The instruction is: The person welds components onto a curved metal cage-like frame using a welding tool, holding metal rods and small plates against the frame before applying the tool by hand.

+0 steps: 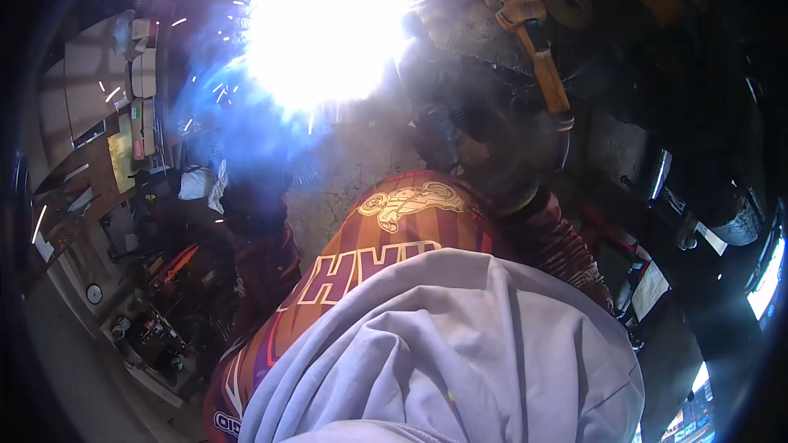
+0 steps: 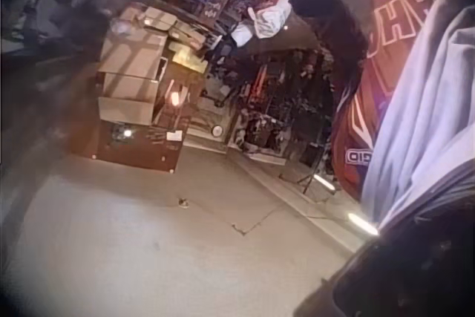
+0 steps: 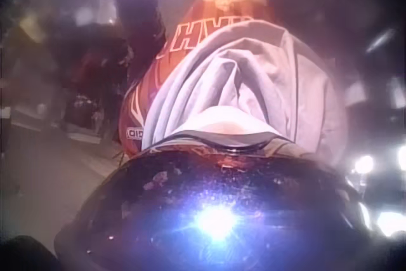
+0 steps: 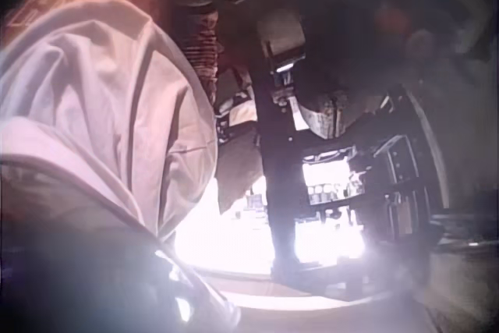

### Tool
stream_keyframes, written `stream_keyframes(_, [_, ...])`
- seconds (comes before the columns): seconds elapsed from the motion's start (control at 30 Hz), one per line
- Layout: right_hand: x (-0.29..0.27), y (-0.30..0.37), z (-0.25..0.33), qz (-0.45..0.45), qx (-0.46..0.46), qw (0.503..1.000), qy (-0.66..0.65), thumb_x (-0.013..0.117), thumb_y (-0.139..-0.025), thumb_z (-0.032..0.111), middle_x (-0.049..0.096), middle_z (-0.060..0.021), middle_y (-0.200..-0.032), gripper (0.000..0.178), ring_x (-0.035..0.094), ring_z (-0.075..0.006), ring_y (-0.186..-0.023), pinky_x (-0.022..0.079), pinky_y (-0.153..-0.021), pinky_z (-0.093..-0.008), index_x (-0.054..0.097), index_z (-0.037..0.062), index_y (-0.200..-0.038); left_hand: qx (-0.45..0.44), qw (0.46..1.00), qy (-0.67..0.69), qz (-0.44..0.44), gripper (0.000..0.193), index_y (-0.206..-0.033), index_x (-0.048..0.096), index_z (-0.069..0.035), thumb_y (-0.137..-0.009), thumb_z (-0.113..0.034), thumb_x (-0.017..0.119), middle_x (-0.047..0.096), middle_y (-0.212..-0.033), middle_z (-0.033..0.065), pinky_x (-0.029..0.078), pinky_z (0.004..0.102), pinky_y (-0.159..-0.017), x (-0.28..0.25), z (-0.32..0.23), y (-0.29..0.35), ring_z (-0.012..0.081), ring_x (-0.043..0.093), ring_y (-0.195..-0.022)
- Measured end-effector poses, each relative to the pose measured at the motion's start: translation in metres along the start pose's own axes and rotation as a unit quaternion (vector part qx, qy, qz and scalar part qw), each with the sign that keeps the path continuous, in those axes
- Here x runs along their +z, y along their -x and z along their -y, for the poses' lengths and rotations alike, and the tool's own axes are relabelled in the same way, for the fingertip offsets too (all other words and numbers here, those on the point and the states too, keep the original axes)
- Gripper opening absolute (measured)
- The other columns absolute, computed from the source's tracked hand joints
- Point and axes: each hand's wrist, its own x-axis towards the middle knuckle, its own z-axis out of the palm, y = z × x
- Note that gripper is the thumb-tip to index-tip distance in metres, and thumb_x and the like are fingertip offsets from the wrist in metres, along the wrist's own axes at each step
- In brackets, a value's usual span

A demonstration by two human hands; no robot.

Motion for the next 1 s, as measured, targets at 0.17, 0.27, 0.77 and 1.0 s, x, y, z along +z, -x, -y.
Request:
stream_keyframes(0.17, [0.012, -0.003, 0.013, 0.050, 0.057, 0.985, -0.152, 0.050, -0.106, 0.034, 0.060, -0.0093, -0.123, 0.047, 0.058, -0.0190, -0.103, 0.050, -0.090, -0.0334, 0.046, 0.0073, -0.144, -0.008, 0.999, -0.051, 0.002, 0.035, -0.125, 0.066, -0.009, -0.092, -0.019, 0.069, 0.067, -0.098, 0.0102, 0.053, 0.0380, -0.073, -0.004, -0.004, 0.003, 0.0269, 0.065, -0.083])
stream_keyframes(0.27, [0.021, -0.010, 0.018, 0.056, 0.144, 0.897, -0.415, 0.050, -0.106, 0.037, 0.060, -0.0074, -0.115, 0.046, 0.058, -0.0177, -0.096, 0.050, -0.086, -0.0352, 0.048, 0.0114, -0.143, -0.010, 0.996, -0.086, 0.019, 0.033, -0.122, 0.068, -0.011, -0.091, -0.021, 0.071, 0.068, -0.093, 0.0100, 0.054, 0.0388, -0.069, 0.001, 0.001, 0.000, 0.0280, 0.066, -0.078])
stream_keyframes(0.77, [0.018, 0.007, 0.004, 0.005, -0.035, 0.990, 0.134, 0.071, -0.089, 0.005, 0.052, -0.0162, -0.141, 0.087, 0.055, -0.0202, -0.125, 0.044, -0.106, -0.0352, 0.018, -0.0039, -0.158, 0.072, 0.989, -0.127, 0.016, 0.031, -0.120, 0.069, -0.008, -0.089, -0.012, 0.072, 0.072, -0.109, 0.0155, 0.056, 0.0370, -0.070, -0.004, 0.000, -0.004, 0.0269, 0.071, -0.083])
stream_keyframes(1.0, [0.013, 0.005, 0.010, -0.009, -0.045, 0.889, 0.455, 0.072, -0.089, 0.007, 0.058, -0.0151, -0.137, 0.083, 0.059, -0.0212, -0.122, 0.045, -0.105, -0.0351, 0.024, -0.0033, -0.156, 0.119, 0.989, -0.082, -0.039, 0.031, -0.120, 0.067, -0.006, -0.090, -0.011, 0.072, 0.071, -0.106, 0.0156, 0.057, 0.0362, -0.070, -0.003, 0.000, -0.004, 0.0288, 0.070, -0.083])
